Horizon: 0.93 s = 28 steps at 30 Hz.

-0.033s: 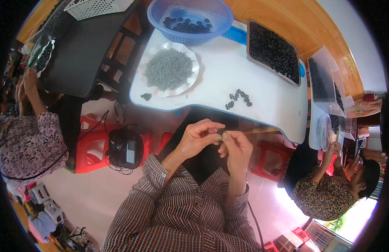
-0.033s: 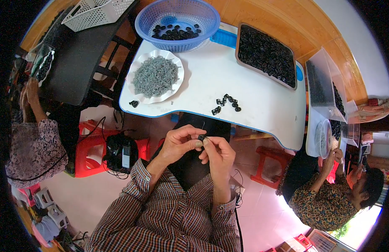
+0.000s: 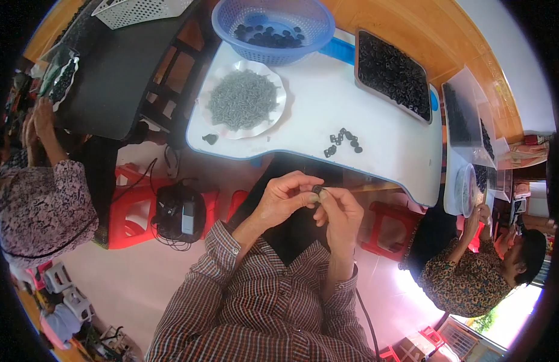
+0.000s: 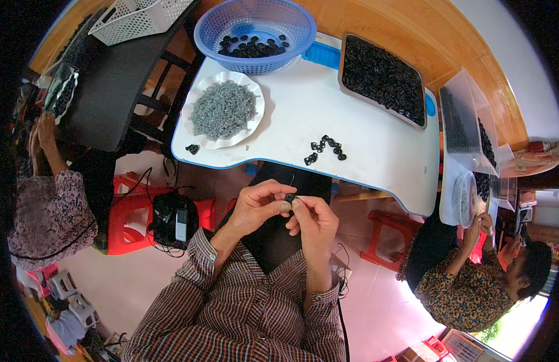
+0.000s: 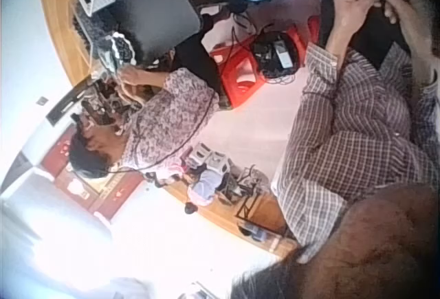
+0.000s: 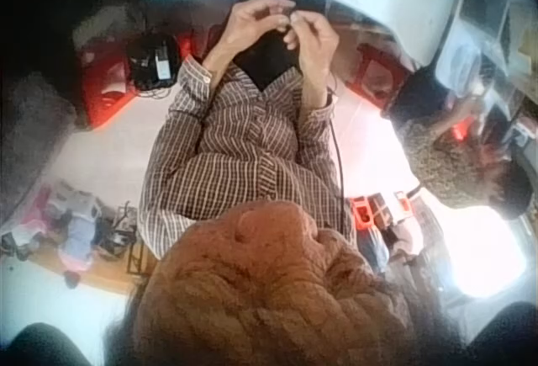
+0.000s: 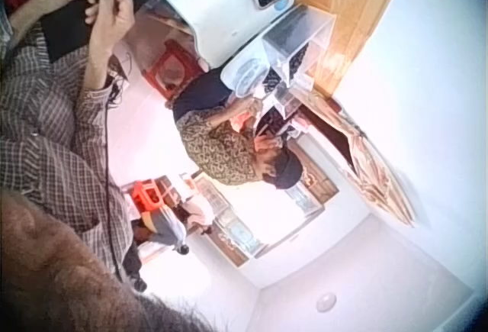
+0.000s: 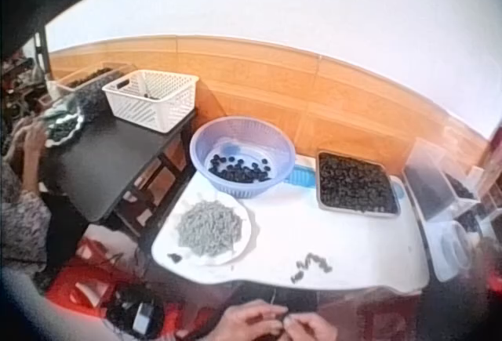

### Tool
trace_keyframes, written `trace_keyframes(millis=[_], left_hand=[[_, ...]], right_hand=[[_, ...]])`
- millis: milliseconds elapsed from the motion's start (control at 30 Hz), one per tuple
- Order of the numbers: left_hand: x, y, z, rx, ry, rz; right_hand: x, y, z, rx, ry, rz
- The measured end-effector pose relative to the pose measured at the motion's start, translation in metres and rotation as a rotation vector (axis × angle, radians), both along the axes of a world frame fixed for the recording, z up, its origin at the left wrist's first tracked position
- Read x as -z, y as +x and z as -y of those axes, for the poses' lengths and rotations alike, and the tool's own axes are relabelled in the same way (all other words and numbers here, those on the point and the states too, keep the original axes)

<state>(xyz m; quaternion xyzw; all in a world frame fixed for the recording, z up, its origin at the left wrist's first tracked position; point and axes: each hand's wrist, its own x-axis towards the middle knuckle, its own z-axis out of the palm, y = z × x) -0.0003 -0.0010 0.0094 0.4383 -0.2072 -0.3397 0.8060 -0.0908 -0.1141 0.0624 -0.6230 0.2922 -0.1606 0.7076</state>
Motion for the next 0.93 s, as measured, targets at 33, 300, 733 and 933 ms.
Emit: trace_keyframes(millis=[33,300,733,933], left_hand=[[0.0009,-0.0004,0.0003,0.004,-0.011,-0.018],[0.0018,-0.0016,0.0013,0.0,0.009,-0.078],[0.0014,-0.0009,0.0011,0.002,0.02,-0.114],[0.0049,0.0023,-0.001,-0.006,-0.014,-0.055]], right_hand=[[0.0005,0.0002,-0.0005,0.026,0.023,0.012],[0.0002,0.0009,-0.0025,0.033,0.007,0.021],[0.0022,0.002,-0.0059,0.039,0.003,0.069],[-0.0014,0.0042,-0.0052,-0.002,-0.029,0.046]])
